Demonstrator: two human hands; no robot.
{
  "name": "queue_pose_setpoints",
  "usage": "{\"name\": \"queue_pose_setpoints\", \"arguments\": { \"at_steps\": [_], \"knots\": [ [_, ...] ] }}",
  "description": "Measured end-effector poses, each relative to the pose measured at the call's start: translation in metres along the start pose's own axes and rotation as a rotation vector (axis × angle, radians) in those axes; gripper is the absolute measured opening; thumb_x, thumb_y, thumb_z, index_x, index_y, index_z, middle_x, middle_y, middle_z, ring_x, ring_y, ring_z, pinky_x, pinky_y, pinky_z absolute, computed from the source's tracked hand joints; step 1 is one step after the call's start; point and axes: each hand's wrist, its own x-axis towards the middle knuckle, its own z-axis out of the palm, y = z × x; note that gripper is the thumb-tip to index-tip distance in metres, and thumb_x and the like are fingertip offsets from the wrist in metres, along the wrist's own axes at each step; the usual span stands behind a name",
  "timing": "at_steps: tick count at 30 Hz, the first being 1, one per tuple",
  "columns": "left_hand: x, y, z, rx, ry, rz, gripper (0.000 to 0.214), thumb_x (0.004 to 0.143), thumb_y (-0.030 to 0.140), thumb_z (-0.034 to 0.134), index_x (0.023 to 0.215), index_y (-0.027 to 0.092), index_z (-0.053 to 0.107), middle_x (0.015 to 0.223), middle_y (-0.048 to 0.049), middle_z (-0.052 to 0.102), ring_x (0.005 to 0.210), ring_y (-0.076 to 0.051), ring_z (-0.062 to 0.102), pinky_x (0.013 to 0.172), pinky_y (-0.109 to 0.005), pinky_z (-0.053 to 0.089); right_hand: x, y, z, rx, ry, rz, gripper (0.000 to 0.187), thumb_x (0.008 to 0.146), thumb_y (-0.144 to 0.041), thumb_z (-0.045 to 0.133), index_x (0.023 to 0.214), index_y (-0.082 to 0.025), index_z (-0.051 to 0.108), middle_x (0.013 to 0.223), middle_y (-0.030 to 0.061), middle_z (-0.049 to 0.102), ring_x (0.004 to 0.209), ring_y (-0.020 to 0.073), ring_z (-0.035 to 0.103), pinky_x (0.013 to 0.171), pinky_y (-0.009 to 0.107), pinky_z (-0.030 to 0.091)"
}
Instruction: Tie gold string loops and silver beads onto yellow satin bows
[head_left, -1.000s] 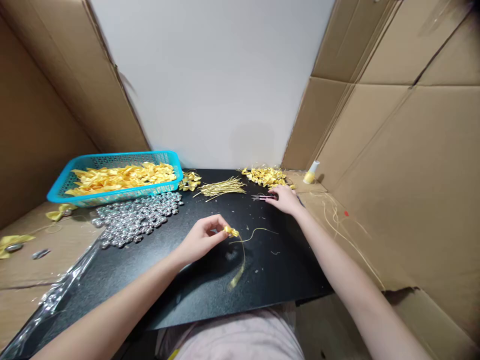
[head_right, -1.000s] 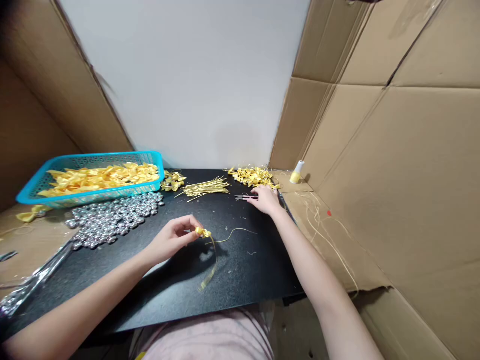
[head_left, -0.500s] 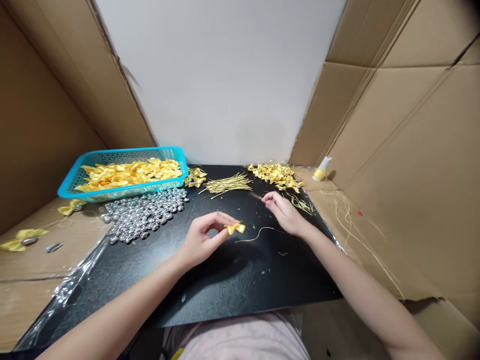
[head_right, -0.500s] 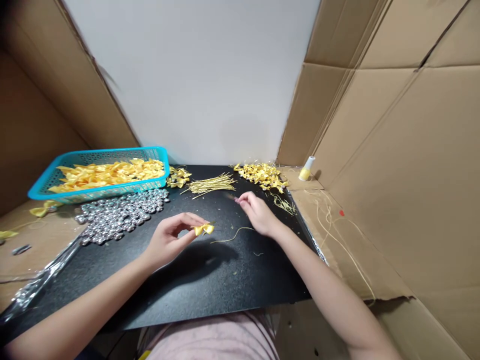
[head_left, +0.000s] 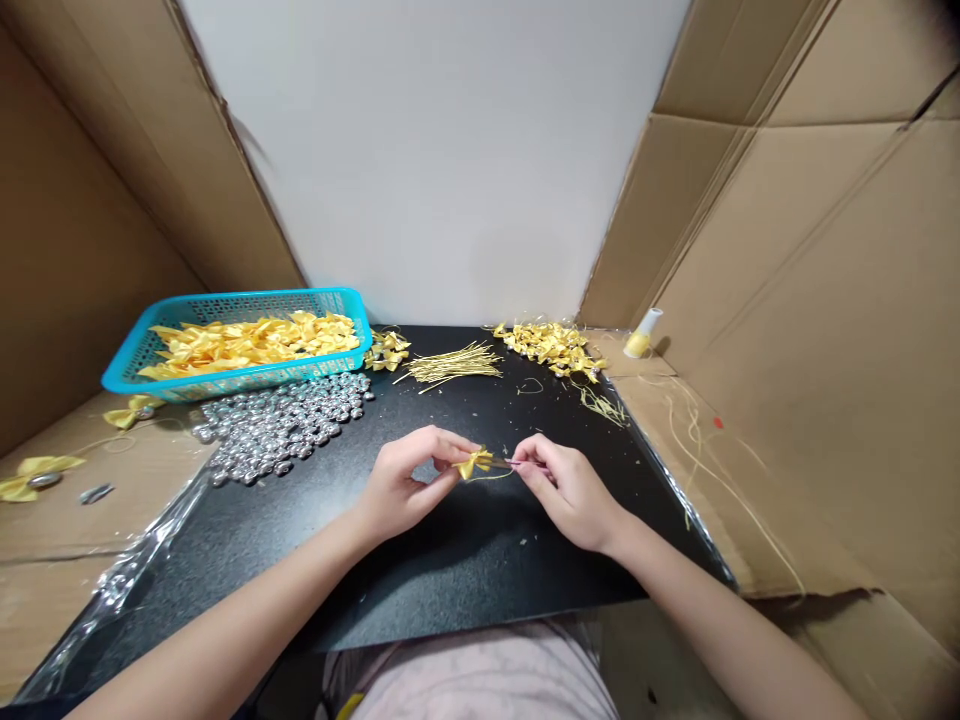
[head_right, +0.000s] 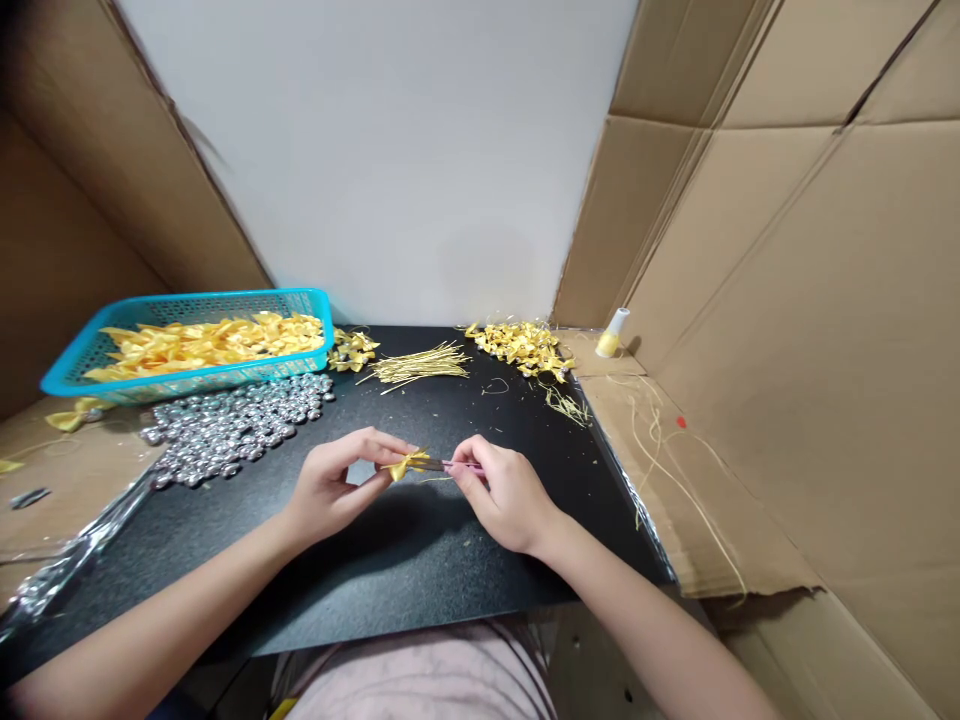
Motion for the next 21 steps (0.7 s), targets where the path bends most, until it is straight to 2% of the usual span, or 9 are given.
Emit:
{"name": "queue_pose_setpoints", "arguments": {
  "at_steps": [8,11,14,17,21],
  "knots": [
    [-0.001,0.001,0.003,-0.041,0.003,-0.096,0.009,0.081,0.009,0.059,0.079,0.017,0.063,0.088,-0.0057,0.074,0.072,-0.013,0.067,0.061,-0.021,0.050,0.005,0.002,0.009,0.064,0.031,0.030,0.021,0.094,-0.035,0.044,0.084,-0.019,0.053,0.062,-0.0035,0.050,0.056,0.0108,0.047,0.057,0.024,0.033],
    [0.000,0.000,0.004,-0.064,0.004,-0.185,0.008,0.082,0.013,0.059,0.077,0.017,0.064,0.087,-0.0063,0.074,0.073,-0.014,0.068,0.060,-0.022,0.050,0.009,0.009,0.011,0.086,0.035,0.075,0.026,0.095,-0.039,0.043,0.081,-0.019,0.053,0.060,-0.0044,0.048,0.055,0.0104,0.045,0.056,0.024,0.032],
    [0.001,-0.005,0.005,-0.103,-0.009,-0.316,0.009,0.083,0.019,0.059,0.077,0.016,0.065,0.087,-0.0075,0.074,0.077,-0.016,0.069,0.062,-0.023,0.051,0.015,0.026,0.004,0.071,0.026,0.102,0.028,0.095,-0.041,0.041,0.083,-0.019,0.054,0.065,-0.0031,0.052,0.059,0.0113,0.047,0.058,0.024,0.034],
    [0.002,-0.012,0.005,-0.169,0.016,-0.461,0.014,0.082,0.028,0.062,0.076,0.016,0.063,0.085,-0.0079,0.073,0.077,-0.017,0.067,0.062,-0.024,0.052,0.029,0.052,-0.006,-0.093,0.016,0.116,0.020,0.094,-0.036,0.045,0.090,-0.019,0.053,0.074,-0.0008,0.058,0.066,0.0134,0.052,0.063,0.025,0.038],
    [0.002,-0.023,0.006,-0.325,0.097,-0.649,0.022,0.075,0.036,0.069,0.077,0.016,0.061,0.073,-0.0031,0.066,0.061,-0.013,0.060,0.050,-0.020,0.048,0.056,0.085,-0.016,-0.467,0.058,0.182,0.013,0.093,-0.028,0.050,0.089,-0.017,0.055,0.090,0.0068,0.062,0.085,0.0197,0.055,0.076,0.032,0.042]
  ]
}}
